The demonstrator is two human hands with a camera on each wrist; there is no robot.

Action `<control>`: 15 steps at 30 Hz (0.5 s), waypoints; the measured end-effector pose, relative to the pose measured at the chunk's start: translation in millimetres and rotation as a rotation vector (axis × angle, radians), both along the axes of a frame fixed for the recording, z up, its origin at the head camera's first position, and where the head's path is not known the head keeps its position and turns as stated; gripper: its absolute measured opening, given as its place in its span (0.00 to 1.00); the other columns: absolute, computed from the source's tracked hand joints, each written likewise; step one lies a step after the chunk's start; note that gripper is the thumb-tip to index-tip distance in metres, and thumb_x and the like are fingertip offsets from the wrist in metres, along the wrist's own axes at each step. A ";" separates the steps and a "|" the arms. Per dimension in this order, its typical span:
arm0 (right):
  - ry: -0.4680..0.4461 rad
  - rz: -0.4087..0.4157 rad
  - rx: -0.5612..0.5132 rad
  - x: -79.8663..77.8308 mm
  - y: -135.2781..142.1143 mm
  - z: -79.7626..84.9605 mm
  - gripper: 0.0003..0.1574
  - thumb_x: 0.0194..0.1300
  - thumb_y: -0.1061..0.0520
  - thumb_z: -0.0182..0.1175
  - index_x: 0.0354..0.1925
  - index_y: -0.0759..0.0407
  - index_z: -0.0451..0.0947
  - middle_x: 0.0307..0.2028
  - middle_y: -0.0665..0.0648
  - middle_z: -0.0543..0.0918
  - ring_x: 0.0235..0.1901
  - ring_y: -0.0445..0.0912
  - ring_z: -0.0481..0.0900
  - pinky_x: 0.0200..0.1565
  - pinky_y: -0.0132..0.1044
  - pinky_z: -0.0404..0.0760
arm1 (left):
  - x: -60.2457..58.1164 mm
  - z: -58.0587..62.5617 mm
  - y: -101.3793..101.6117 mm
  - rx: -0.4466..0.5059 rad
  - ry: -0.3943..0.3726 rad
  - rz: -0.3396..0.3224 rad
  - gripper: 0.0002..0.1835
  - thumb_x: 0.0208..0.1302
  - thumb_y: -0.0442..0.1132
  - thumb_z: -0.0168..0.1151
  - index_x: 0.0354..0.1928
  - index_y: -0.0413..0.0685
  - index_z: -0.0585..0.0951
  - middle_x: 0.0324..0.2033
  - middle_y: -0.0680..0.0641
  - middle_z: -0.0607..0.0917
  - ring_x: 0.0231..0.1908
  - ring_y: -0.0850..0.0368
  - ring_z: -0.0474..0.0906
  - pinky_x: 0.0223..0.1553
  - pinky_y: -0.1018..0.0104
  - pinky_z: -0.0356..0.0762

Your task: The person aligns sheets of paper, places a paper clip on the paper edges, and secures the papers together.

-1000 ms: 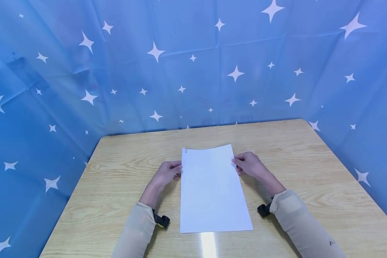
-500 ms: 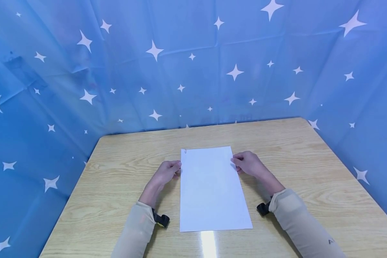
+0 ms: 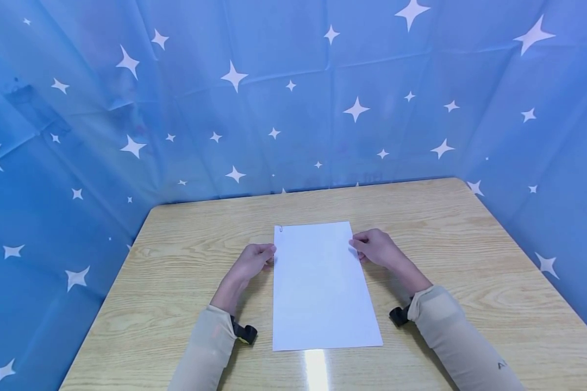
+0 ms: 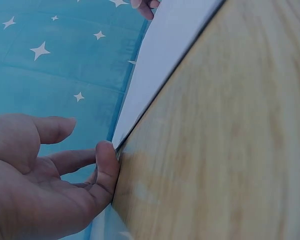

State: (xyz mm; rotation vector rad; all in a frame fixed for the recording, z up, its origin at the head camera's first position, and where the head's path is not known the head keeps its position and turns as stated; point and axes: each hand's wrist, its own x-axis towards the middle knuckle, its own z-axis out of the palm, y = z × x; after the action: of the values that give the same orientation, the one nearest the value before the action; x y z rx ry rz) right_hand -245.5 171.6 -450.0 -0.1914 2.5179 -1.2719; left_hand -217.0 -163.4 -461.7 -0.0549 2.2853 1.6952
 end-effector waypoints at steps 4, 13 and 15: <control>-0.001 0.005 -0.004 0.2 0.0 0.5 0.28 0.75 0.55 0.52 0.64 0.74 0.66 0.34 0.62 0.81 0.33 0.48 0.82 0.36 0.38 0.82 | 0.7 0.0 0.0 -0.007 -0.010 0.002 0.20 0.75 0.42 0.50 0.58 0.34 0.76 0.55 0.43 0.77 0.48 0.50 0.74 0.50 0.56 0.74; 0.083 0.044 0.072 0.5 5.1 3.7 0.30 0.76 0.50 0.50 0.66 0.68 0.67 0.35 0.62 0.81 0.27 0.49 0.78 0.26 0.37 0.75 | -0.6 10.8 0.4 -0.146 0.123 -0.060 0.22 0.75 0.42 0.50 0.63 0.34 0.72 0.57 0.40 0.77 0.47 0.47 0.77 0.47 0.55 0.77; 0.159 0.065 0.099 -0.2 6.2 4.2 0.30 0.75 0.49 0.51 0.65 0.68 0.68 0.39 0.63 0.81 0.29 0.50 0.78 0.25 0.39 0.72 | -0.9 13.5 0.1 -0.251 0.201 -0.078 0.23 0.75 0.43 0.50 0.63 0.35 0.72 0.56 0.39 0.77 0.50 0.45 0.76 0.48 0.52 0.76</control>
State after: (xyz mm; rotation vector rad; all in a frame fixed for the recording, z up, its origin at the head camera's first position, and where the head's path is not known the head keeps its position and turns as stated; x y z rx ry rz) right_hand -245.7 177.8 -445.8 -0.3619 2.6773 -1.1453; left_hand -217.9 -163.2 -448.2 0.1561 2.5997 1.4249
